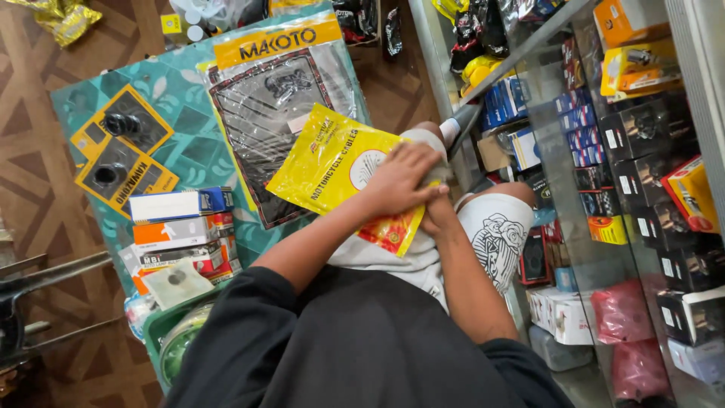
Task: The person organizes motorcycle parts and cables in bags by handling them and placing them on a tray while sitting on the floor.
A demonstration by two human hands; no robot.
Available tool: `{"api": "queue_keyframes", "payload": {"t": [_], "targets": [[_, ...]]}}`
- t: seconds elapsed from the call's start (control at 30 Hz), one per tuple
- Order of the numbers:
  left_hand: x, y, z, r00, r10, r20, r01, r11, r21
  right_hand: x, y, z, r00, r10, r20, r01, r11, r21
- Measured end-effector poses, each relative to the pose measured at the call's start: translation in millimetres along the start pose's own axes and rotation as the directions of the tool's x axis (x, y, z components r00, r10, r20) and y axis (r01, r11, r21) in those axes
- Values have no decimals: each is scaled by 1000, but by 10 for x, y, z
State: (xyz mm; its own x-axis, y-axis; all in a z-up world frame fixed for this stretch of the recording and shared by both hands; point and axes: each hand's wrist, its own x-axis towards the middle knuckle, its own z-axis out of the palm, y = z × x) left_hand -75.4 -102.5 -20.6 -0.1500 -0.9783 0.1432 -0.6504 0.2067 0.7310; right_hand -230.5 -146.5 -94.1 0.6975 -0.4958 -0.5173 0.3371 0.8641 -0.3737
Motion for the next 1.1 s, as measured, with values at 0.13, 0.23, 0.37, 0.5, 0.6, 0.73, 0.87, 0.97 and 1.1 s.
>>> {"api": "queue_keyframes", "payload": {"t": [0.13,0.23,0.37,0.5,0.6,0.73,0.87,0.97,1.1], "targets": [[72,-112,111,964,-173,-204,210,962,176,70,-10,-316,986,-138,95,163,924,-347],[-9,9,114,948,-245,-205,292,924,247,19,-87,-235,929,-153,337,98,980,174],[-176,126,139,1000,-19,-20,21,993,114,-125,-155,156,987,-138,83,119,973,196],[-201,-17,90,952,-187,-243,237,951,197,-257,-195,648,986,-97,135,80,989,126],[-469,305,9,998,41,-50,-31,981,190,-248,-236,429,995,-30,93,16,988,152],[-918,347,-231,992,114,52,-123,968,218,42,-108,-67,994,-93,51,81,976,204],[-1340,-275,-344,974,-225,0,221,957,186,-62,-56,62,998,59,17,-58,997,-42],[-1453,-907,-548,899,-419,-125,435,827,356,-32,-100,138,1000,2,-7,-3,996,-89],[-1355,-1507,-424,826,-430,-363,560,700,443,-15,-100,29,999,-13,38,18,991,-129]]}}
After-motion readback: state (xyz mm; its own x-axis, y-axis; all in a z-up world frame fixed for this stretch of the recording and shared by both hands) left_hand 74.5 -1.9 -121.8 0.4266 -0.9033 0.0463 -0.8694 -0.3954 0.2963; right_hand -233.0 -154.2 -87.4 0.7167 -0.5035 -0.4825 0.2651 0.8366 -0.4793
